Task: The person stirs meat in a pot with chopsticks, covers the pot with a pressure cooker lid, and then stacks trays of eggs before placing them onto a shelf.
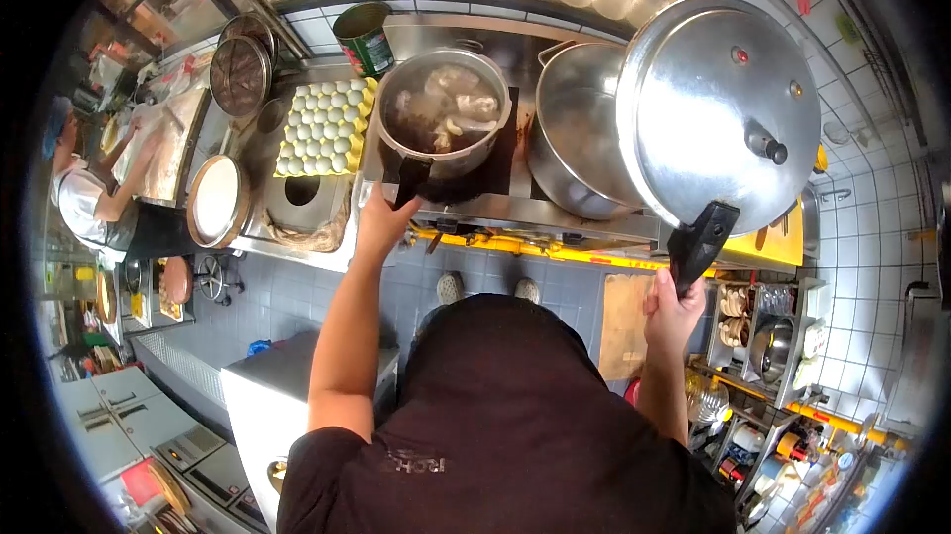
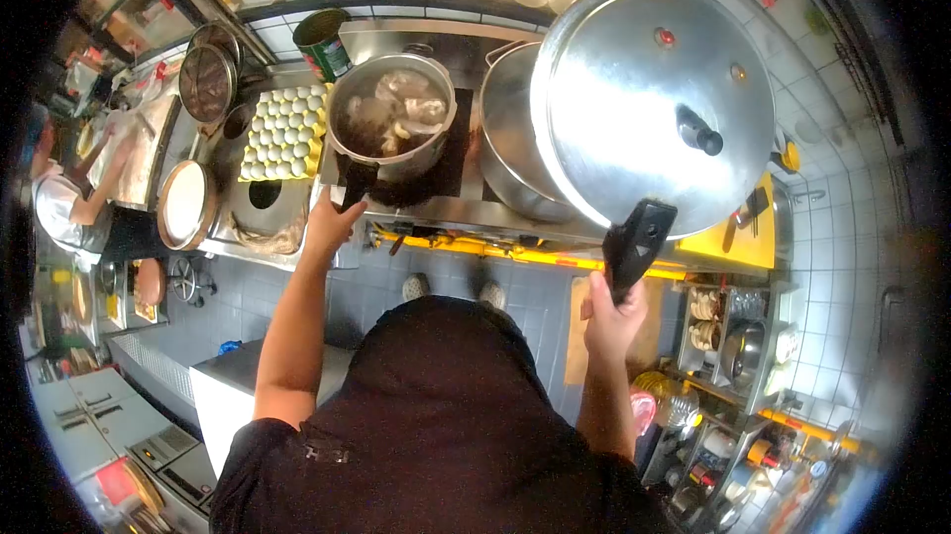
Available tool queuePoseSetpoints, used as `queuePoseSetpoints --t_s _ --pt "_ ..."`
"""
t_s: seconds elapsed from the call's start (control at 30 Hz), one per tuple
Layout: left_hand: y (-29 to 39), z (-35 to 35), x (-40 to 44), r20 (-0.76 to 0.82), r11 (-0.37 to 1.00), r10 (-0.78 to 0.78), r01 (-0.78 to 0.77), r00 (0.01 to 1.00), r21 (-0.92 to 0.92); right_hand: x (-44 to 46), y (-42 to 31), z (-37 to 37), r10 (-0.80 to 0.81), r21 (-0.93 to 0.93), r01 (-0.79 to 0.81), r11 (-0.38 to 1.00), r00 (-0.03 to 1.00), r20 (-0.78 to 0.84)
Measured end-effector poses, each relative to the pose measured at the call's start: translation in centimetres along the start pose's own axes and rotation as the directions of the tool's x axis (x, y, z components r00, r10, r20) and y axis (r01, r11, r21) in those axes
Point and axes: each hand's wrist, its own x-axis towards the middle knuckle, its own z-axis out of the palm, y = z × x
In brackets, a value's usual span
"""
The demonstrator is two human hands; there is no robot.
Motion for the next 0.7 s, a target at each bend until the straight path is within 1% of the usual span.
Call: queuePoseSetpoints --t_s 0.03,0.13,0.23,0.27,0.37,0.4,0.5,0.53,0.57,0.67,0.7 --pt "-0.7 -0.1 -0.4 -0.018 1.000 0.008 -0.008 1.000 -0.016 -0.4 -0.1 0.4 -0.002 0.002 0.002 1.000 1.000 -0.003" --pt "-3.3 1.3 -2.1 -0.113 0.981 0.196 -0.195 0.974 0.016 -1.2 -0.7 1.8 -0.001 -0.016 0.000 1.000 1.000 -0.011" --pt "-4.1 1.9 -2.3 -0.159 0.949 0.312 -0.315 0.937 0.003 -1.6 -1.2 3.2 -0.003 -0.071 0.002 0.997 1.000 -0.015" --pt "-3.1 1.6 -2.7 -0.087 0.977 0.173 -0.182 0.981 -0.115 -1.7 -1.3 3.8 -0.017 -0.086 0.016 0.996 1.000 -0.005" --pt "-4.2 1.3 -1.5 -0.065 0.972 0.196 -0.202 0.978 -0.121 -1.3 -1.2 4.5 -0.037 -0.095 0.043 0.995 0.997 0.060" --pt "-5.1 1.2 -0.8 -0.042 0.970 0.171 -0.176 0.984 -0.170 -1.2 -1.2 4.8 -0.030 -0.092 0.036 0.995 0.997 0.071" --pt "-5.9 -0.1 0.8 -0.023 0.958 0.228 -0.229 0.973 -0.172 -1.1 -1.6 6.3 -0.008 -0.099 0.021 0.995 0.992 0.129" --pt "-5.1 -0.8 0.8 -0.022 0.974 0.204 -0.205 0.979 -0.093 -1.0 -1.7 6.8 -0.012 -0.102 0.028 0.994 0.987 0.161" --pt "-5.2 -1.0 1.1 -0.011 0.973 0.204 -0.204 0.979 -0.107 -0.8 -1.9 7.3 -0.016 -0.105 0.037 0.994 0.981 0.193" --pt "-5.9 -1.4 2.1 0.023 0.968 0.204 -0.198 0.979 -0.157 -0.3 -2.9 9.2 0.029 -0.096 -0.003 0.995 0.963 0.269" --pt "-6.2 -1.3 2.1 0.012 0.968 0.194 -0.190 0.981 -0.161 -0.1 -3.2 9.7 0.042 -0.088 -0.016 0.996 0.953 0.299"
